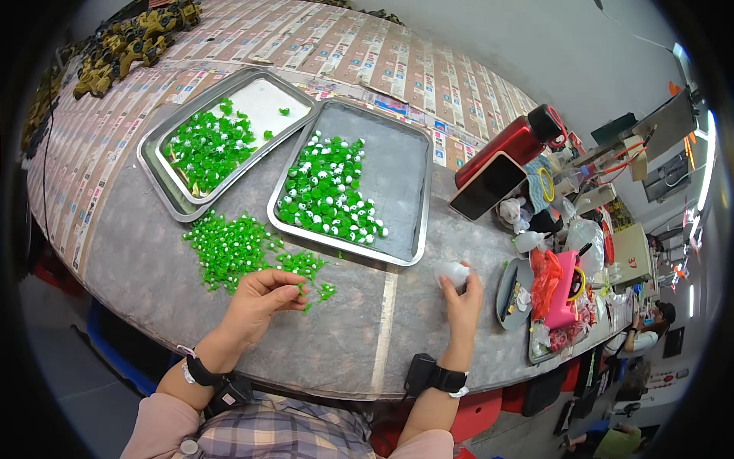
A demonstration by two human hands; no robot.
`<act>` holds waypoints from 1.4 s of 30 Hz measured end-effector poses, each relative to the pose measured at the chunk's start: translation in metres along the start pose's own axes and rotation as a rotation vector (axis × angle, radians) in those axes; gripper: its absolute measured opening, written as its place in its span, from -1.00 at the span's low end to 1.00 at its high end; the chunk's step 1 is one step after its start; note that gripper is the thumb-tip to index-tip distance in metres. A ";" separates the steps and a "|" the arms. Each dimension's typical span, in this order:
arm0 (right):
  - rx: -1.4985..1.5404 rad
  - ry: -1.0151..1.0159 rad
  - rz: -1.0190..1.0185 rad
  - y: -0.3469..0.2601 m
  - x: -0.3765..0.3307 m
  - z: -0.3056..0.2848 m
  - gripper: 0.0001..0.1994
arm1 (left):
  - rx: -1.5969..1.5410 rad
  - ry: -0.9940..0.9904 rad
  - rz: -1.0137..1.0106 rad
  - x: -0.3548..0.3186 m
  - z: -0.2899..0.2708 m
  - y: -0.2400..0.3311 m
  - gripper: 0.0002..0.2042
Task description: The person sits at a table and repeatedly picks up small green plastic pieces. They apply a drop of liquid from a white squeeze bottle onto each piece and then attach a small white bead to the top. The finished items are placed into a metal tray.
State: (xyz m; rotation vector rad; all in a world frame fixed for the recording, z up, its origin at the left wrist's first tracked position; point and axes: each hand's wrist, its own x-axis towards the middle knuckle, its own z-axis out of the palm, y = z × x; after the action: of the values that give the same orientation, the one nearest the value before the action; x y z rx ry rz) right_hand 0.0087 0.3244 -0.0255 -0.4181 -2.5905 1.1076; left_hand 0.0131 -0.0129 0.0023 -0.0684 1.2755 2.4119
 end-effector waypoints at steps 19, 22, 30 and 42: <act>0.756 0.195 -0.395 -0.175 -0.063 0.052 -0.42 | -0.259 -0.050 -0.089 -0.001 -0.010 0.002 -0.93; 0.676 0.178 -0.442 -0.175 -0.066 0.057 -0.44 | -0.278 -0.066 -0.088 0.000 -0.011 0.000 -0.93; 0.601 0.102 -0.498 -0.173 -0.066 0.058 -0.46 | -0.294 -0.084 -0.087 0.000 -0.011 0.001 -0.93; 0.588 0.169 -0.493 -0.170 -0.064 0.059 -0.47 | -0.281 -0.081 -0.100 0.001 -0.012 0.000 -0.91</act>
State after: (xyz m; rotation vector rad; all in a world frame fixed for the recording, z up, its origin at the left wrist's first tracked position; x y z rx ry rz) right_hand 0.0200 0.1493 0.0509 0.2394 -1.9329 1.4709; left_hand 0.0108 -0.0221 -0.0044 -0.1100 0.8705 2.4635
